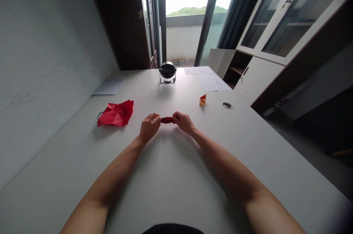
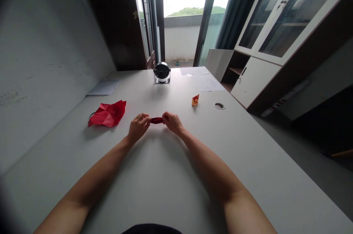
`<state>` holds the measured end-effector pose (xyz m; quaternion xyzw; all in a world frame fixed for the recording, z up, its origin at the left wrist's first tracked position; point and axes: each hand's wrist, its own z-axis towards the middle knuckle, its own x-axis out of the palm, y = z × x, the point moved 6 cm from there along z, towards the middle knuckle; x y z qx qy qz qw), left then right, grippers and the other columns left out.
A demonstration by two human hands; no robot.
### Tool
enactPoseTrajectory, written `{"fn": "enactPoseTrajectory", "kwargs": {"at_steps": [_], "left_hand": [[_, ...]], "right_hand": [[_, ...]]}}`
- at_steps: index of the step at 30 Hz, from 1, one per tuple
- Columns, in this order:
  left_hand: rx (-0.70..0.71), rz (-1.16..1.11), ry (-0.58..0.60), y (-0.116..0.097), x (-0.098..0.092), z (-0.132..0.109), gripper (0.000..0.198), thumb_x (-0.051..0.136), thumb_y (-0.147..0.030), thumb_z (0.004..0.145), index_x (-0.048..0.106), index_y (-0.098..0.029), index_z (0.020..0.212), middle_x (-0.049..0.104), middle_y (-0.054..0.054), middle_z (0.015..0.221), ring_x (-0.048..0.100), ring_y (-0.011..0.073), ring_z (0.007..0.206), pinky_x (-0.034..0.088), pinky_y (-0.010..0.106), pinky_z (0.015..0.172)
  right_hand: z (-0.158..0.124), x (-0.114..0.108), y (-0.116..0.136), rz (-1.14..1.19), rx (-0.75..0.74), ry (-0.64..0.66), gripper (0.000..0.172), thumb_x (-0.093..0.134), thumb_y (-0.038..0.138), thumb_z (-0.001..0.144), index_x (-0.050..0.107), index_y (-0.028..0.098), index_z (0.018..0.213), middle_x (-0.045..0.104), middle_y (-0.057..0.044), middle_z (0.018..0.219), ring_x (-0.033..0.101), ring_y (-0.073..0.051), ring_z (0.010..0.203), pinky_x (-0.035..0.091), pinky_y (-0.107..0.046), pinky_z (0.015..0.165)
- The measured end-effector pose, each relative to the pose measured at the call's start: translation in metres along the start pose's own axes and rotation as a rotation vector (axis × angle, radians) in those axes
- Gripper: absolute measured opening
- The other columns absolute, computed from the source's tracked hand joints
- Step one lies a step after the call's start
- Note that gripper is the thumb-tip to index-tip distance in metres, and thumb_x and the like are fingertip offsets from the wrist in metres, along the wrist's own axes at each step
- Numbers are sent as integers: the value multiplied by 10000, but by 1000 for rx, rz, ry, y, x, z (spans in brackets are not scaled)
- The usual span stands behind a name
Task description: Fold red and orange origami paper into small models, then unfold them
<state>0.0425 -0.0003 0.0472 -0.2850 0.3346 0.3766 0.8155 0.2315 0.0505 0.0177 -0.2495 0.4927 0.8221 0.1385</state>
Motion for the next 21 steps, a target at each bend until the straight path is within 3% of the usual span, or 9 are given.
{"fn": "enactPoseTrajectory", "kwargs": {"at_steps": [9,15,21], "left_hand": [[-74,-92,-1,7,2,-1,140,535,-190,933,663,-244,917,646,76,955,574,235,881,396,344,772],[-99,-70,32,8,5,-2,156,498,-199,958,646,-237,928,645,70,945,579,216,852,387,324,735],[-86,3,52,8,5,-2,166,468,-221,982,631,-231,949,643,66,957,591,203,866,410,314,757]], "right_hand": [[0,2,-3,41,16,14,92,542,220,887,620,211,839,652,34,652,582,-117,587,434,-224,602],[-4,-6,17,-10,-161,-22,131,498,261,958,616,230,1006,660,-44,998,635,-144,787,509,-265,708],[-8,-5,22,-87,-269,16,154,563,186,891,609,237,1029,620,-58,1104,623,-144,809,525,-274,717]]}}
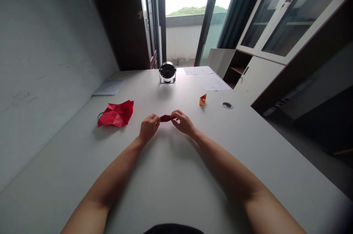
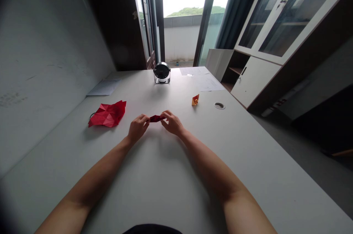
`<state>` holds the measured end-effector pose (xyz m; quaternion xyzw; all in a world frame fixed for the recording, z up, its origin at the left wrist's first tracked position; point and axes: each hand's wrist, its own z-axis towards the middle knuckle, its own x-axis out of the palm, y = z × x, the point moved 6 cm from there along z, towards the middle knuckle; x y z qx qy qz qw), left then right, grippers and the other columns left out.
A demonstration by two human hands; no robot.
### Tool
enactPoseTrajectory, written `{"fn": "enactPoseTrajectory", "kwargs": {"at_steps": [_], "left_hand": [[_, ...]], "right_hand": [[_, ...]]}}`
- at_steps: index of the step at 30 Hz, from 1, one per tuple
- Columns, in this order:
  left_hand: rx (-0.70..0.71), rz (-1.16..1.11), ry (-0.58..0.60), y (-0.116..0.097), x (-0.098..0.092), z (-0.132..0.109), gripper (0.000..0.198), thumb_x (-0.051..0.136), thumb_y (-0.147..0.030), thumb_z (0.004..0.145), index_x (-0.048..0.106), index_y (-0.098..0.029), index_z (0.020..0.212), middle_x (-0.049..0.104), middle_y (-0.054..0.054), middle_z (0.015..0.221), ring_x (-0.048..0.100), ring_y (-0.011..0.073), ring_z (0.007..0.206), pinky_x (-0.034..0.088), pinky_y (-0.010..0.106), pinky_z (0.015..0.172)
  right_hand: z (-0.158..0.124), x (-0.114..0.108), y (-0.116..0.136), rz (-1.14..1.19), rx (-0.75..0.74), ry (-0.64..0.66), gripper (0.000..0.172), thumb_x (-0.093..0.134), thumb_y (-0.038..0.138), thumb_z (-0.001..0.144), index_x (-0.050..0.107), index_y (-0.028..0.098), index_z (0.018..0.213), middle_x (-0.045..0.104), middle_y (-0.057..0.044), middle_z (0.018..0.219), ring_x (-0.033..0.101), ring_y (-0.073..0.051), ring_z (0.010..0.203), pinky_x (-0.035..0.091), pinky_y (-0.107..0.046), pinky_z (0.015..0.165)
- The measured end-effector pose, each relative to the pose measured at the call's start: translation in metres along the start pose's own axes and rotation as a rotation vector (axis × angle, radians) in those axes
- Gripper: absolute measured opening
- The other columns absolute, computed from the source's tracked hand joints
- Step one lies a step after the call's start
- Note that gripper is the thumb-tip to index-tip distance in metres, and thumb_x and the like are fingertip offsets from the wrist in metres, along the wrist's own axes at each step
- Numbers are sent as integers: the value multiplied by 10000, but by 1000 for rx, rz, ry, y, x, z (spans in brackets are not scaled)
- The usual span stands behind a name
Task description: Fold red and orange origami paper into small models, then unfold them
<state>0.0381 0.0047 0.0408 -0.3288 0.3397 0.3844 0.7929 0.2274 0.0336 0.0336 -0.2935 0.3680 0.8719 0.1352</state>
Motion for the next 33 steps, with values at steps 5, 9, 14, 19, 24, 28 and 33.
{"fn": "enactPoseTrajectory", "kwargs": {"at_steps": [5,9,14,19,24,28,33], "left_hand": [[9,39,20,-1,2,0,183,448,-222,990,629,-231,960,644,63,965,590,192,851,414,306,744],[-9,11,33,-2,3,-1,184,453,-225,983,633,-230,947,643,62,958,592,192,860,415,305,753],[-186,-284,-15,14,9,-1,95,540,-239,928,632,-226,908,646,43,913,570,170,719,409,293,673],[-489,-745,-131,46,27,-5,61,622,-256,865,633,-207,832,631,21,786,562,158,659,420,272,635],[-714,-1132,-238,66,38,-9,108,617,-283,862,587,-188,821,650,25,806,610,152,716,466,268,675],[-849,-1343,-349,80,39,-10,94,584,-260,861,535,-187,828,631,5,757,623,133,690,492,272,704],[-941,-1544,-455,92,42,-11,40,552,-200,847,523,-183,826,672,31,866,667,144,788,532,313,786]], "right_hand": [[-1,4,-5,-79,30,-2,139,538,154,900,623,233,976,640,-38,1048,611,-125,729,487,-258,693],[-1,4,-7,-139,44,-8,102,547,180,924,630,229,960,644,-28,1002,595,-120,709,456,-247,685],[1,1,-5,-206,-1,-32,111,524,178,951,622,222,923,637,-59,1020,587,-178,889,463,-276,751],[1,-4,-4,-250,-2,-35,141,471,208,994,609,219,969,632,-89,1063,562,-219,981,484,-329,812],[1,-4,-3,-307,-29,-19,166,442,216,1012,606,224,992,634,-94,1056,550,-231,991,481,-345,815],[1,-5,-7,-347,-34,-15,177,429,212,1018,602,224,983,635,-94,1043,548,-230,976,477,-341,805],[1,-11,-12,-378,-23,-24,153,448,185,1005,593,217,970,637,-92,1037,544,-231,973,472,-337,793]]}}
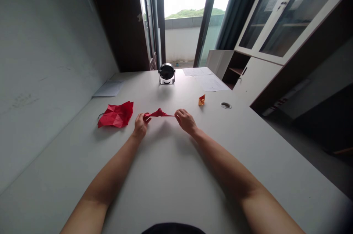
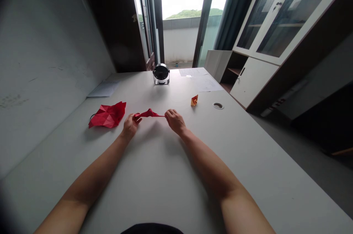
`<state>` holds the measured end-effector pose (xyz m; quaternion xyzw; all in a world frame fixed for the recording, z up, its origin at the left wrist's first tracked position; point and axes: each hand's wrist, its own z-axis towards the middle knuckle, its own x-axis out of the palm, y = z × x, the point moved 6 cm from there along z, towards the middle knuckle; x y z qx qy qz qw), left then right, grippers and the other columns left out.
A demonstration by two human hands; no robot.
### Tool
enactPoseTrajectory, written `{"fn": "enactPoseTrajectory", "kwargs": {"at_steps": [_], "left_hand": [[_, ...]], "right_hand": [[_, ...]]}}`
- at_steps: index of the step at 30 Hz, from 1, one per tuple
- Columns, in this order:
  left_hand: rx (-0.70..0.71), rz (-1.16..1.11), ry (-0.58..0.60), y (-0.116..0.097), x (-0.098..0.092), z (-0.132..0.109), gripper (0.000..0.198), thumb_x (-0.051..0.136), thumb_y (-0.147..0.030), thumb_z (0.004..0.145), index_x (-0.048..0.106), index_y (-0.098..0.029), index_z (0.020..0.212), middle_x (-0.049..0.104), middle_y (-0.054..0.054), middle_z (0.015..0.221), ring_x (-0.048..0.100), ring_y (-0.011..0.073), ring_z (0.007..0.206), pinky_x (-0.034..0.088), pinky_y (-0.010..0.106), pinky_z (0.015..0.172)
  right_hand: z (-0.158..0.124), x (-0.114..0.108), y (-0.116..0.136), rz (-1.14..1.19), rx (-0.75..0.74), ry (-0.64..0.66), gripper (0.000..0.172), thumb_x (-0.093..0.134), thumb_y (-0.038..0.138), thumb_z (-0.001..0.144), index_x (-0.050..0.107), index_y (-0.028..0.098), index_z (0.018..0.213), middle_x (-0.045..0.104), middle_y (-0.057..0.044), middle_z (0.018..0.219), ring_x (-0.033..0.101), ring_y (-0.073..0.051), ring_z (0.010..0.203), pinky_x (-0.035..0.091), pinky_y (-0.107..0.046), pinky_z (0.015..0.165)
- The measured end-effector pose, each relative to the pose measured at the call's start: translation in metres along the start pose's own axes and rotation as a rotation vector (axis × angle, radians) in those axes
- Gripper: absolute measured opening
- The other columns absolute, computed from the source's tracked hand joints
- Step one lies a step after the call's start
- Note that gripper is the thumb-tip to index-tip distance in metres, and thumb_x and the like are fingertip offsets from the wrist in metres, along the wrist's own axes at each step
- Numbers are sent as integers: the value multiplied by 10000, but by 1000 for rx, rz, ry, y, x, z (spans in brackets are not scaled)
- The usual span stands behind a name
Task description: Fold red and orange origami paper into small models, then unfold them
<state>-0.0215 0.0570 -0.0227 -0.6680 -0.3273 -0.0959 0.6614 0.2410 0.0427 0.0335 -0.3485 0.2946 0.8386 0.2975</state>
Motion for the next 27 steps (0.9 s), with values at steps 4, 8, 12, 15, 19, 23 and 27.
{"fn": "enactPoseTrajectory", "kwargs": {"at_steps": [4,8,12,15,19,23,27], "left_hand": [[-92,-102,77,1,5,-4,61,568,-206,844,517,-190,815,703,77,996,691,201,957,548,401,881],[-123,-139,127,-1,10,-10,86,580,-221,837,521,-190,782,682,27,864,687,179,892,540,455,928],[-99,-131,104,-3,10,-11,86,579,-220,829,522,-190,771,641,-11,783,673,150,834,528,458,953],[-91,-119,95,-3,9,-10,81,587,-228,827,528,-192,784,637,-14,794,669,146,839,528,443,947],[-112,-139,94,-3,11,-12,97,588,-218,829,516,-190,771,621,-16,789,659,140,821,534,436,932],[-78,-110,162,-7,18,-17,103,571,-222,846,502,-192,777,589,-14,766,627,134,769,547,407,881],[24,3,229,-12,30,-28,100,563,-261,866,501,-196,823,566,-9,765,599,127,743,542,341,821]], "right_hand": [[0,-1,-2,3,3,1,146,457,172,1000,594,214,970,642,-92,1030,543,-229,966,466,-335,786],[0,2,0,7,-34,31,146,459,188,1003,599,218,973,647,-91,1024,545,-232,964,465,-335,771],[1,0,-1,5,-17,12,161,446,190,1006,602,217,977,649,-99,1008,547,-241,960,466,-353,800],[1,-1,-3,5,-2,-3,163,443,190,1006,600,217,973,649,-99,1000,546,-243,954,465,-355,812],[1,-3,-3,-18,14,-18,174,432,195,1010,598,215,960,651,-99,994,545,-241,946,459,-352,807],[1,-2,4,23,-19,11,146,472,191,983,614,213,959,658,-99,1007,555,-236,954,464,-349,809],[0,4,24,146,-141,128,94,573,268,945,640,221,900,673,-74,958,581,-215,917,467,-336,812]]}}
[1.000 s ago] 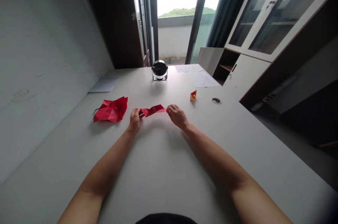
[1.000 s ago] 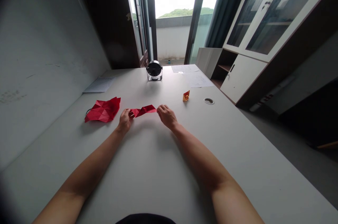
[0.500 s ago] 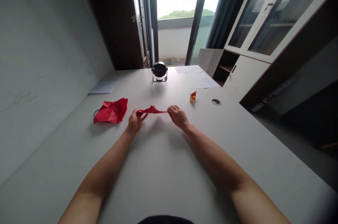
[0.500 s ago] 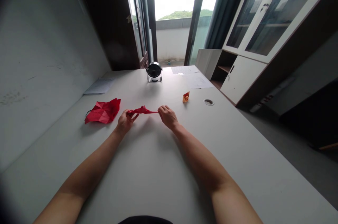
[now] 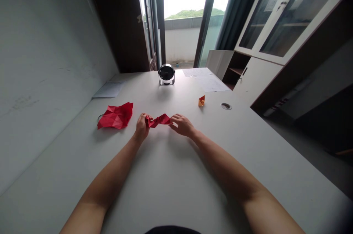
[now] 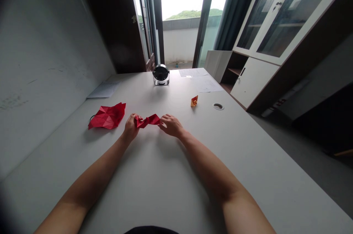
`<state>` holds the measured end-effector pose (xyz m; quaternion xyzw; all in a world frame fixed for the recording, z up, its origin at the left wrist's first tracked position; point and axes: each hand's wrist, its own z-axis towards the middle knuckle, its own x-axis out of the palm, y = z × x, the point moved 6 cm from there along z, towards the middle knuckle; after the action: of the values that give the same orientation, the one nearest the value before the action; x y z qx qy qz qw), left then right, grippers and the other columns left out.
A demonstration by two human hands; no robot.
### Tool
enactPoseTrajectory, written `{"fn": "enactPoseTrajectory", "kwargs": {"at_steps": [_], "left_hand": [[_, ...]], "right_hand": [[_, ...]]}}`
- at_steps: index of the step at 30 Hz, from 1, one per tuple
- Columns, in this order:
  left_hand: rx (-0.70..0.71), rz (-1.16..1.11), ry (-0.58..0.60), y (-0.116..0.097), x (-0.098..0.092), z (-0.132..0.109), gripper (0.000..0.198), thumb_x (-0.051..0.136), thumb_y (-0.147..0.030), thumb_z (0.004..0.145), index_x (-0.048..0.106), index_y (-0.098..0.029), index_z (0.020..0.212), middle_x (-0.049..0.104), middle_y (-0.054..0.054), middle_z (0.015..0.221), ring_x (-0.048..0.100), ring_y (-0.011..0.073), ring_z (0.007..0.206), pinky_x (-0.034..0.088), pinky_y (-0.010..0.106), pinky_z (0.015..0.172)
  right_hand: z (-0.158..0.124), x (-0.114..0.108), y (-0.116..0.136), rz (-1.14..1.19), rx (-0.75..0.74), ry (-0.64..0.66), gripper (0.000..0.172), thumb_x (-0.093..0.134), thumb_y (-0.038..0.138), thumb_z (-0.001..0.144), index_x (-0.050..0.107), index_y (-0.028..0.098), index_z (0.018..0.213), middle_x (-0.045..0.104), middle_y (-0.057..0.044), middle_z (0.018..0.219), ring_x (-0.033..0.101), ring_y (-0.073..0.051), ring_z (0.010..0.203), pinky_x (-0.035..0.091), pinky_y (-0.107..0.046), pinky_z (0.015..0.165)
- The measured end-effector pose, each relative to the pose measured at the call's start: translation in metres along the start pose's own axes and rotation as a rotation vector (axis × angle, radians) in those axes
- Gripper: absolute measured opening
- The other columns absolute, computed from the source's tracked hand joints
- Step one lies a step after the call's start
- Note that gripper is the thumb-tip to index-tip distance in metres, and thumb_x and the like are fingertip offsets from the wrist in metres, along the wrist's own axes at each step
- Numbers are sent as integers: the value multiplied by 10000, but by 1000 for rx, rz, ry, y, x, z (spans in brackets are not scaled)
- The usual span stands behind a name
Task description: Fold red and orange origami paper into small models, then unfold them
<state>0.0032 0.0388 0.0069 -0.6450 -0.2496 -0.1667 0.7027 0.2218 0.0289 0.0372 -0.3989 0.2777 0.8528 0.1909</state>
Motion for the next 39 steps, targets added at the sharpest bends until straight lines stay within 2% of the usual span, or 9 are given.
{"fn": "enactPoseTrajectory", "kwargs": {"at_steps": [6,11,14,19,23,27,31,35,39], "left_hand": [[14,101,56,2,20,-14,137,574,-291,878,466,-215,843,501,-37,715,537,101,633,500,254,673],[13,77,126,2,33,-21,131,559,-266,893,459,-218,824,461,-42,670,456,89,557,435,228,584],[-1,67,119,3,36,-23,137,548,-281,901,461,-220,814,453,-38,665,436,90,537,415,234,556],[-45,69,133,3,40,-26,191,548,-317,912,442,-225,782,418,-40,632,416,100,518,403,249,538],[-71,-4,161,3,42,-25,182,568,-290,909,457,-220,784,404,-42,630,423,96,529,396,236,530],[-99,-95,101,7,37,-24,234,613,-361,903,473,-210,792,434,-43,651,458,93,558,435,232,582],[-119,-102,76,13,34,-27,331,649,-502,875,550,-220,1017,532,-23,766,553,116,698,487,265,710],[-84,18,137,16,36,-30,544,734,-416,831,486,-249,1285,579,0,891,583,122,812,477,275,823],[-51,126,168,21,37,-31,709,790,-319,777,427,-271,1385,571,1,942,586,119,839,468,274,843]], "right_hand": [[6,3,18,90,60,-30,110,547,265,969,648,227,948,676,-54,910,596,-193,873,465,-308,785],[10,6,23,165,106,-71,127,567,259,959,655,242,1048,678,-62,1029,606,-202,966,480,-319,844],[11,12,26,199,97,-48,149,572,241,954,664,249,1070,683,-67,1068,603,-209,1010,482,-330,869],[10,20,30,277,101,3,152,602,199,920,676,255,1040,707,-40,1002,621,-192,971,476,-313,869],[8,28,26,403,181,77,181,622,210,885,672,255,1053,715,-4,948,638,-158,822,479,-265,760],[8,30,21,402,235,70,88,606,204,879,685,222,914,700,0,870,614,-136,768,453,-234,715],[7,28,12,393,339,4,81,599,234,876,675,210,863,687,13,762,578,-118,664,426,-222,645],[4,29,-3,472,461,-89,108,568,252,869,668,213,881,687,22,726,581,-119,631,423,-218,605],[2,31,-10,506,491,-133,143,558,304,875,673,219,885,693,23,733,592,-123,641,439,-220,606]]}}
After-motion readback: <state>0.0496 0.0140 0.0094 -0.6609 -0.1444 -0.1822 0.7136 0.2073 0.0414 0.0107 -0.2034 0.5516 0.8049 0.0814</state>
